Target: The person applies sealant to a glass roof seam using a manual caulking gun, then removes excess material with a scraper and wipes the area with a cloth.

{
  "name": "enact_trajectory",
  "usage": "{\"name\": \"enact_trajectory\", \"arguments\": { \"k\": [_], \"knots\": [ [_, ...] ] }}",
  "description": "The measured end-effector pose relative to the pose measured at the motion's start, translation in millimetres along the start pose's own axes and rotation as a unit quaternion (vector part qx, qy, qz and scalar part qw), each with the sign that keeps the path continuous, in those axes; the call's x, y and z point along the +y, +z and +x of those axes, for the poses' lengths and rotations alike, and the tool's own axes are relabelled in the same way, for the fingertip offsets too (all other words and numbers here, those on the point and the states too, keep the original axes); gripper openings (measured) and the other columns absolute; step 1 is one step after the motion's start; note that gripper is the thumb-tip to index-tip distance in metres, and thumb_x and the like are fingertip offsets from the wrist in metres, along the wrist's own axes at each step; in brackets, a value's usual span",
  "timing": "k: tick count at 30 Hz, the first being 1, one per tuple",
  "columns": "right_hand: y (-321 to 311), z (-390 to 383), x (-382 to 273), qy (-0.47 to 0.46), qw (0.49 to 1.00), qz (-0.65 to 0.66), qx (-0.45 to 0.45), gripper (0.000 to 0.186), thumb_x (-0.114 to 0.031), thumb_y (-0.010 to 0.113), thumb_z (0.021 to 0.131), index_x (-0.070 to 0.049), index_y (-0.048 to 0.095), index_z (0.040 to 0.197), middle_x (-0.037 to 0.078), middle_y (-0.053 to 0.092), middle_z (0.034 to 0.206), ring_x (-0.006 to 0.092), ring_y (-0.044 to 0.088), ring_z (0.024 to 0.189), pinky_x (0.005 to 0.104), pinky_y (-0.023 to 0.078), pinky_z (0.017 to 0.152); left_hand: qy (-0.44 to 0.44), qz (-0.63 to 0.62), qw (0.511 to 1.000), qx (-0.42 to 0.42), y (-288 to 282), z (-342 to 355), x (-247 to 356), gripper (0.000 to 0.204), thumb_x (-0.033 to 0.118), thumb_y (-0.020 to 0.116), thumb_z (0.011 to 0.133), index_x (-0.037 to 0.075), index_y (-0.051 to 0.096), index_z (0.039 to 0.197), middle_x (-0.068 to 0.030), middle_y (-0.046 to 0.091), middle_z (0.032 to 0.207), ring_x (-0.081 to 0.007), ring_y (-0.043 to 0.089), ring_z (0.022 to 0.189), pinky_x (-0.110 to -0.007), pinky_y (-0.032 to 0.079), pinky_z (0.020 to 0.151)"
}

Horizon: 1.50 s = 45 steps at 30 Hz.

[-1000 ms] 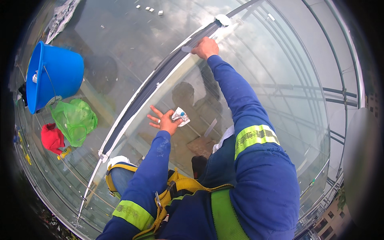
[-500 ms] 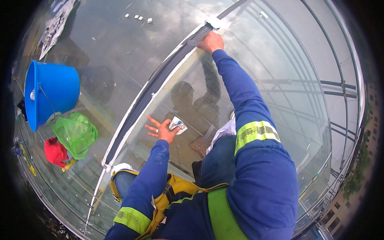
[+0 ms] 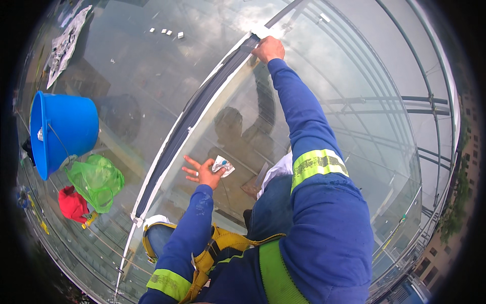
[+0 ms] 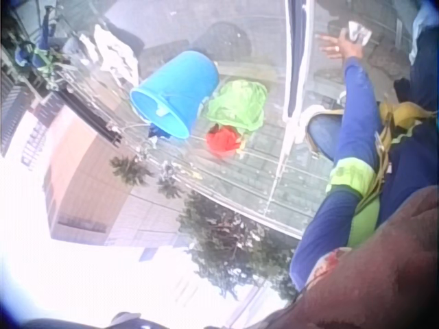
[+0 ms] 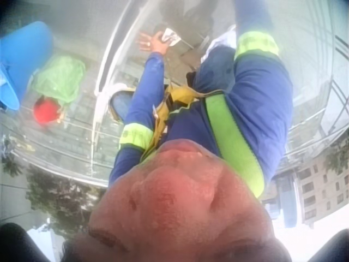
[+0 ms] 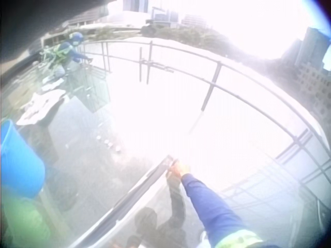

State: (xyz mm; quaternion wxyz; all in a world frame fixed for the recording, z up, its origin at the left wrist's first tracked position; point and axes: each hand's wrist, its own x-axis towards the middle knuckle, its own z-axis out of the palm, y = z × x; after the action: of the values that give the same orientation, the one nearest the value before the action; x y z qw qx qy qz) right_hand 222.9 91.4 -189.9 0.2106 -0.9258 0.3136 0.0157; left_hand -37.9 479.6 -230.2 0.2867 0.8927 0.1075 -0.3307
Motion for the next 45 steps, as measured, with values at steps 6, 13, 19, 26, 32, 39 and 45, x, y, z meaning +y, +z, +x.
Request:
{"name": "enact_trajectory", "arguments": {
  "k": [6, 13, 19, 26, 32, 39, 45],
  "knots": [
    [-5, 10, 3, 0.015, 0.999, -0.013, 0.025, 0.027, -0.033, 0.083, 0.067, -0.015, 0.08, 0.085, 0.009, 0.076, 0.088, 0.0268, 0.072, 0.088, 0.0373, 0.056, 0.084, -0.006, 0.014, 1.0, -0.001, -1, -2, 1, 0.036, 0.029, 0.092, 0.067, 0.028, 0.07, 0.096, -0.0133, -0.032, 0.161, -0.0573, -0.028, 0.142, -0.071, -0.006, 0.113],
    [-5, 21, 9, 0.026, 0.998, -0.027, 0.055, 0.023, -0.031, 0.083, 0.069, -0.017, 0.08, 0.087, 0.009, 0.076, 0.091, 0.0268, 0.072, 0.09, 0.0372, 0.057, 0.085, -0.006, 0.013, 1.0, 0.001, -1, -3, 2, 0.035, 0.028, 0.092, 0.067, 0.03, 0.071, 0.096, -0.0117, -0.032, 0.162, -0.0569, -0.028, 0.142, -0.07, -0.008, 0.113],
    [-8, 21, 9, 0.016, 0.997, -0.036, 0.064, 0.021, -0.029, 0.079, 0.071, -0.018, 0.08, 0.09, 0.01, 0.076, 0.093, 0.0289, 0.072, 0.091, 0.0385, 0.057, 0.086, -0.009, 0.017, 1.0, 0.0, 1, -1, 1, 0.036, 0.028, 0.092, 0.067, 0.031, 0.071, 0.096, -0.0116, -0.032, 0.162, -0.0566, -0.029, 0.142, -0.07, -0.008, 0.113],
    [-9, 18, 8, -0.017, 0.994, -0.07, 0.081, 0.02, -0.026, 0.075, 0.074, -0.016, 0.079, 0.091, 0.011, 0.075, 0.092, 0.0306, 0.072, 0.092, 0.0407, 0.056, 0.084, -0.016, 0.017, 1.0, -0.002, 0, -3, 3, 0.036, 0.026, 0.092, 0.067, 0.031, 0.071, 0.096, -0.0113, -0.032, 0.162, -0.0561, -0.029, 0.142, -0.07, -0.008, 0.113],
    [-3, 21, 12, -0.042, 0.989, -0.101, 0.101, 0.018, -0.027, 0.07, 0.075, -0.017, 0.078, 0.087, 0.011, 0.075, 0.09, 0.0305, 0.072, 0.089, 0.042, 0.053, 0.08, -0.013, 0.019, 1.0, -0.005, -4, -5, 7, 0.034, 0.027, 0.092, 0.068, 0.028, 0.07, 0.094, -0.0119, -0.033, 0.161, -0.0564, -0.029, 0.142, -0.07, -0.008, 0.113],
    [11, 19, 19, -0.147, 0.953, -0.213, 0.16, 0.014, -0.027, 0.068, 0.08, -0.017, 0.077, 0.084, 0.006, 0.073, 0.087, 0.0268, 0.071, 0.079, 0.0416, 0.05, 0.079, -0.014, 0.017, 1.0, -0.009, -6, -6, 8, 0.034, 0.027, 0.092, 0.068, 0.027, 0.07, 0.094, -0.0131, -0.034, 0.161, -0.0565, -0.03, 0.141, -0.07, -0.008, 0.113],
    [20, 20, 29, -0.241, 0.913, -0.265, 0.195, 0.012, -0.024, 0.065, 0.083, -0.015, 0.072, 0.08, 0.008, 0.071, 0.084, 0.0264, 0.07, 0.076, 0.0433, 0.048, 0.079, -0.012, 0.018, 1.0, -0.006, -4, -4, 6, 0.033, 0.028, 0.091, 0.068, 0.028, 0.07, 0.094, -0.0132, -0.035, 0.16, -0.0562, -0.031, 0.141, -0.07, -0.009, 0.113]
  ]
}}
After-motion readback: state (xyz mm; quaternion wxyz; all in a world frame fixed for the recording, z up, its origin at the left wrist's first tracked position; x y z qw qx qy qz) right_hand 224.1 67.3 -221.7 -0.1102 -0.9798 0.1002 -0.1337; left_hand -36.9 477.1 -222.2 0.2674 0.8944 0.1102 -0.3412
